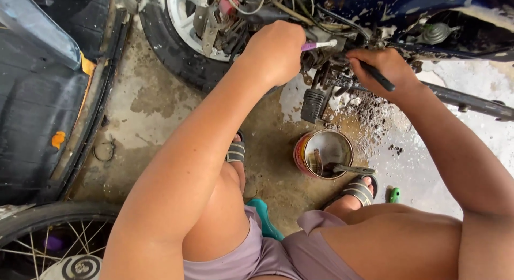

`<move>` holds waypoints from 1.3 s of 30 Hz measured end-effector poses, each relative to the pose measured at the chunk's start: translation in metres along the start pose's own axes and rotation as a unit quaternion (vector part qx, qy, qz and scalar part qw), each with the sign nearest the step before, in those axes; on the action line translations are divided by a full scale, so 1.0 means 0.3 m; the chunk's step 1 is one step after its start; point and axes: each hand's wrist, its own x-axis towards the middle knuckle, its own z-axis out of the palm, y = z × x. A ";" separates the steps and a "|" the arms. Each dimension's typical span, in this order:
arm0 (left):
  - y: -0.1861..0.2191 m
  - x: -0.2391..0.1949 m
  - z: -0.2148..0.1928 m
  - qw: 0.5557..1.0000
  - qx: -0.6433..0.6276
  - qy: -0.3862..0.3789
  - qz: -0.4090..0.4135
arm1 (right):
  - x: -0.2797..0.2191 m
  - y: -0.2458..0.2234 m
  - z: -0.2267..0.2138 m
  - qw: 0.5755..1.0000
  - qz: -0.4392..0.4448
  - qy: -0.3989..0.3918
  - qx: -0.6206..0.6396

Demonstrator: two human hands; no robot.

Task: The person scrubs the engine and frame of a blue motorcycle using a toothbrush and a small brush, repeatedly dipping them into a can of cleaning liquid. The person focuses on the area around the rear wheel and foot peg, scrubbing various components of the motorcycle's undercarriage.

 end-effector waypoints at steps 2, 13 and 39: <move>0.002 0.009 0.001 1.000 -0.004 0.017 0.008 | 0.019 -0.051 -0.057 1.000 -0.013 0.001 0.002; -0.013 0.013 0.028 0.998 0.017 0.048 0.028 | 0.002 -0.027 -0.026 0.998 -0.059 0.033 -0.004; -0.003 0.020 0.027 0.999 0.026 0.036 0.026 | 0.015 0.001 -0.004 0.996 -0.074 0.044 -0.028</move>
